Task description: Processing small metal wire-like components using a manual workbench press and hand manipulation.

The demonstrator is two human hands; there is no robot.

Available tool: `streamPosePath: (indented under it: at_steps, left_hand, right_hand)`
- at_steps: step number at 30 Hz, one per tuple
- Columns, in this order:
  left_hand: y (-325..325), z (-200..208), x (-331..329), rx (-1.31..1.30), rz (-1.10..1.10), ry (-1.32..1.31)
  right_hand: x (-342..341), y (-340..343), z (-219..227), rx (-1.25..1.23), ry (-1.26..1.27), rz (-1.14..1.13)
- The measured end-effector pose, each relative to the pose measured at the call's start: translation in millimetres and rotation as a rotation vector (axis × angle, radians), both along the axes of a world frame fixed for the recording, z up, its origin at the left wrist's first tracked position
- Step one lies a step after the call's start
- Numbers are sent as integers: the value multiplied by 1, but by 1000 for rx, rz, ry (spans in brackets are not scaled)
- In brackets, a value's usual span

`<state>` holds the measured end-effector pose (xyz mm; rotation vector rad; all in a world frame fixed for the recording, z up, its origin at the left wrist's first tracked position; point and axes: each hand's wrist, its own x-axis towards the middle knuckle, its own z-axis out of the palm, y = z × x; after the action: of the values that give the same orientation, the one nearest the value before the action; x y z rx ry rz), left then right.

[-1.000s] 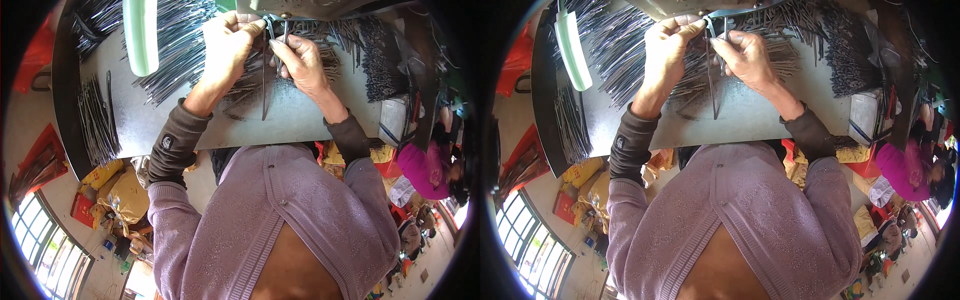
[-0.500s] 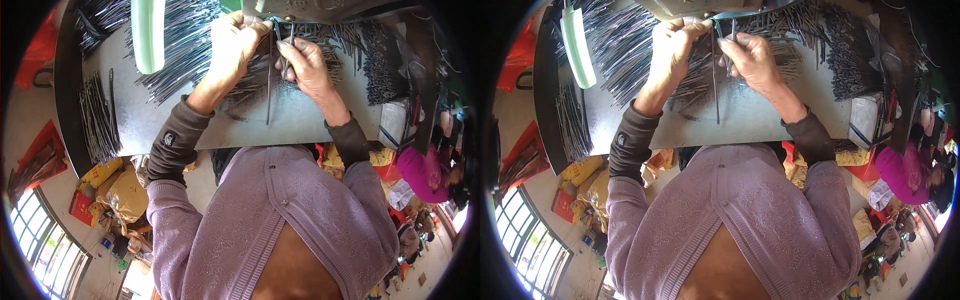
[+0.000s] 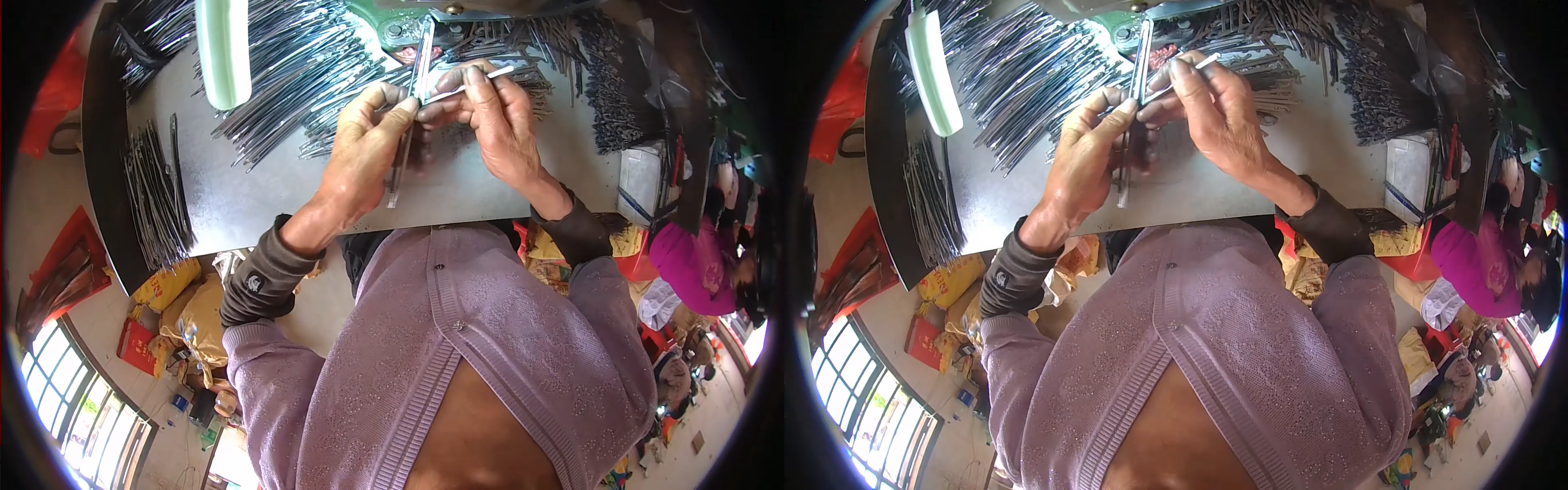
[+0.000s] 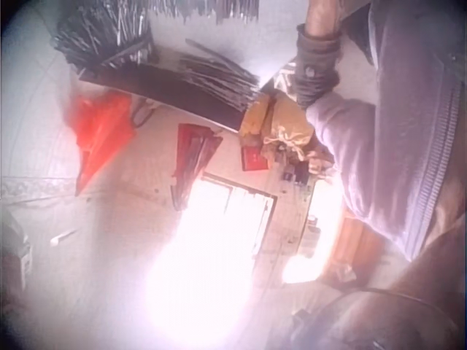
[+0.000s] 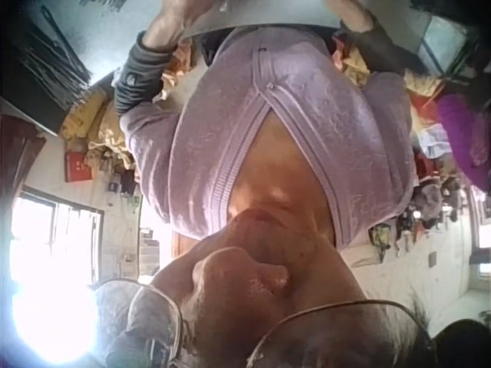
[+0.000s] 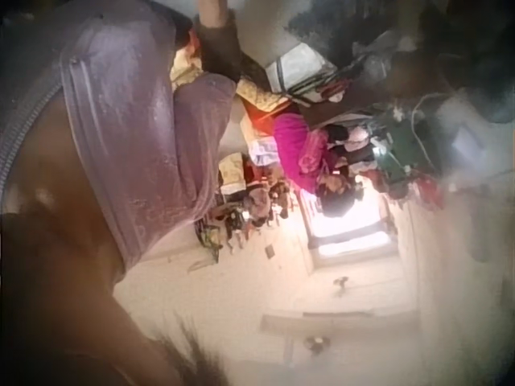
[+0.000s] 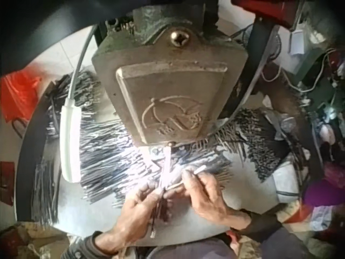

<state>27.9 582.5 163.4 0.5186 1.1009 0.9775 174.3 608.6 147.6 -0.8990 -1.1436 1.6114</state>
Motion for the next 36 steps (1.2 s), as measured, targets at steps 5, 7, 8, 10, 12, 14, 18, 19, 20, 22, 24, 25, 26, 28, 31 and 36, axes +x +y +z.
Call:
streamPosePath:
  at_steps: [5,7,8,10,12,14,18,19,20,22,24,25,26,28,31,36]
  left_hand:
    - [9,-8,-32,-16,-160,15]
    - [10,-10,-38,7,-198,26]
    - [11,-12,-39,-1,-182,0]
    - [14,-12,-43,0,-201,27]
    - [18,-13,-47,-11,-207,27]
    - [23,-15,-52,17,-239,98]
    - [26,-8,-56,127,-267,231]
    - [26,-5,-56,167,-266,276]
    - [26,1,-55,208,-275,363]
    - [27,1,-58,398,-360,572]
    - [27,0,-58,464,-294,622]
    - [29,-2,-58,434,-194,567]
    - [32,-3,-62,265,-89,226]
    - [39,-16,-76,-14,104,-288]
    - [39,-23,-47,53,162,-351]
    - [52,-22,-18,122,306,-483]
  right_hand:
    - [5,5,-7,-120,70,70]
    - [3,7,-7,-156,83,80]
    - [2,9,-7,-194,104,95]
    - [-2,13,-7,-272,147,124]
    - [-3,21,-13,-343,193,169]
    - [-5,30,-20,-401,252,203]
    - [-11,45,-25,-420,353,345]
    - [-12,44,-24,-404,375,348]
    - [-13,43,-23,-388,395,349]
    - [-12,33,-24,-354,450,313]
    - [-5,28,-23,-362,464,210]
    - [1,27,-23,-365,470,157]
    - [12,32,-26,-380,487,91]
    - [30,46,-36,-387,594,0]
    - [35,61,-35,-376,602,-100]
    - [22,62,-36,-280,586,-130]
